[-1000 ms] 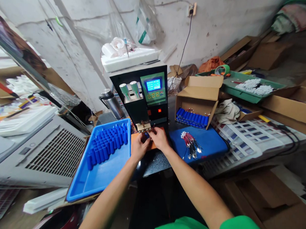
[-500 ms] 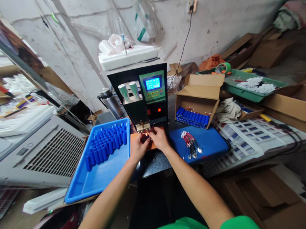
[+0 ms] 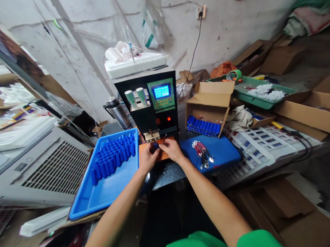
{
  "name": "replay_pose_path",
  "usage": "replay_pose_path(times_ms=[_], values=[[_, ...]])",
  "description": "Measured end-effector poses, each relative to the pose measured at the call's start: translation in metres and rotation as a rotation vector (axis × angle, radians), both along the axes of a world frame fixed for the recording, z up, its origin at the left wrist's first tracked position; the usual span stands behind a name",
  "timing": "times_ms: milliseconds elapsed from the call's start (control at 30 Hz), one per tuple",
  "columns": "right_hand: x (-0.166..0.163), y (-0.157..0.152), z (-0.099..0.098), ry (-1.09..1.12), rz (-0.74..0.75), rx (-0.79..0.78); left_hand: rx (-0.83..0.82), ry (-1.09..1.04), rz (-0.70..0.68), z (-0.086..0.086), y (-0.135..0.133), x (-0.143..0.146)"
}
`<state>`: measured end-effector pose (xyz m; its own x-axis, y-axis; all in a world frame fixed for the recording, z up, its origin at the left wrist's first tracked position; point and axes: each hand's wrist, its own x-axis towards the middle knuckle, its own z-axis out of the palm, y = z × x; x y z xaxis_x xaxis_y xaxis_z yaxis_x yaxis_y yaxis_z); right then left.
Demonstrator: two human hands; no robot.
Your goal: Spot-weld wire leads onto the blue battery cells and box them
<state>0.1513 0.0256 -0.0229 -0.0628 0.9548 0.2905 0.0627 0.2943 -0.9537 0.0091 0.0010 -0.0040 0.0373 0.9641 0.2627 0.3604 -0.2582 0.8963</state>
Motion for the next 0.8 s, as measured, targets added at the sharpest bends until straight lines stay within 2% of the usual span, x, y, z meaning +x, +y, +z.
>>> replay_pose_path(times_ms=[200, 333, 433, 567, 667, 800], values=[[0.002, -0.002, 0.001, 0.135, 0.074, -0.1, 0.01, 0.037, 0.009, -0.001, 0.0, -0.001], [0.006, -0.003, 0.007, 0.228, 0.124, -0.197, 0.01, -0.005, -0.023, 0.005, 0.001, -0.002], [0.008, -0.003, 0.01, 0.259, 0.135, -0.246, -0.004, -0.027, 0.004, 0.012, -0.001, -0.01], [0.008, -0.001, 0.009, 0.315, 0.138, -0.258, -0.059, 0.161, 0.034, 0.015, -0.012, -0.028], [0.008, 0.0, 0.008, 0.355, 0.141, -0.266, -0.056, 0.315, -0.028, 0.014, -0.02, -0.034], [0.009, 0.002, 0.006, 0.371, 0.138, -0.285, -0.08, 0.365, -0.099, 0.013, -0.023, -0.031]])
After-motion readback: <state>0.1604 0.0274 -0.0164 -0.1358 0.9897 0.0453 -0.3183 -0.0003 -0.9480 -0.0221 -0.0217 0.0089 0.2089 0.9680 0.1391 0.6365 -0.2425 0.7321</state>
